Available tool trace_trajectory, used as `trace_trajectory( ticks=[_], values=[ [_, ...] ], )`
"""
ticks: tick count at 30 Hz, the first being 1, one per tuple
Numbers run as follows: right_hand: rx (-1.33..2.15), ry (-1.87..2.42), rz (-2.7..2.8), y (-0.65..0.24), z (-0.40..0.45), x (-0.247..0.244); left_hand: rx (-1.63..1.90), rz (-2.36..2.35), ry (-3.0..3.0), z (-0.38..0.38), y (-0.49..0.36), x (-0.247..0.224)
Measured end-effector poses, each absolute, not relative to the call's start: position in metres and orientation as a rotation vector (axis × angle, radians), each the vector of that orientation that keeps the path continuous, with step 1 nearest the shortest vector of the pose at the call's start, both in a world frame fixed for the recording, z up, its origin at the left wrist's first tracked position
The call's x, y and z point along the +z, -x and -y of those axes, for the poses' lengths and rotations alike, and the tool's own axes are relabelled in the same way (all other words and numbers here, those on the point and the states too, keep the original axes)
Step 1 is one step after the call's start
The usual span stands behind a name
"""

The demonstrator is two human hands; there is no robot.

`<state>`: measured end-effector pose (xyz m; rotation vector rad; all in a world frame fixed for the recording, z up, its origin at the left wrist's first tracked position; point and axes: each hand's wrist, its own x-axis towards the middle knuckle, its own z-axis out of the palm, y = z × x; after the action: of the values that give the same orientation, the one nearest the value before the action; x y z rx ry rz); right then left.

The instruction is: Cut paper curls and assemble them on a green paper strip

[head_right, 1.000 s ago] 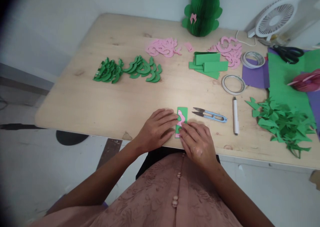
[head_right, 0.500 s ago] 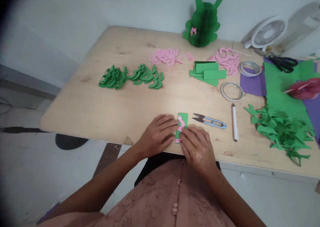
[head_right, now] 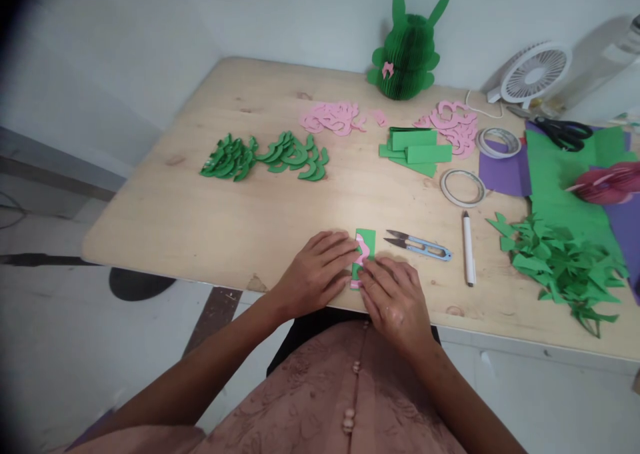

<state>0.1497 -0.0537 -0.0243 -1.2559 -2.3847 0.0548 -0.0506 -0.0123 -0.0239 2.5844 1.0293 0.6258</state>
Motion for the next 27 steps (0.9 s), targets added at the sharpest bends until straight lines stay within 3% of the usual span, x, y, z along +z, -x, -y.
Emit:
trace_trajectory(
  ticks=[27],
  values=[
    [0.051, 1.235, 2.396, -0.1509, 0.0534, -0.0263, 0.564, -1.104, -2.689, 0.0141, 0.0454, -0.0250]
  ],
)
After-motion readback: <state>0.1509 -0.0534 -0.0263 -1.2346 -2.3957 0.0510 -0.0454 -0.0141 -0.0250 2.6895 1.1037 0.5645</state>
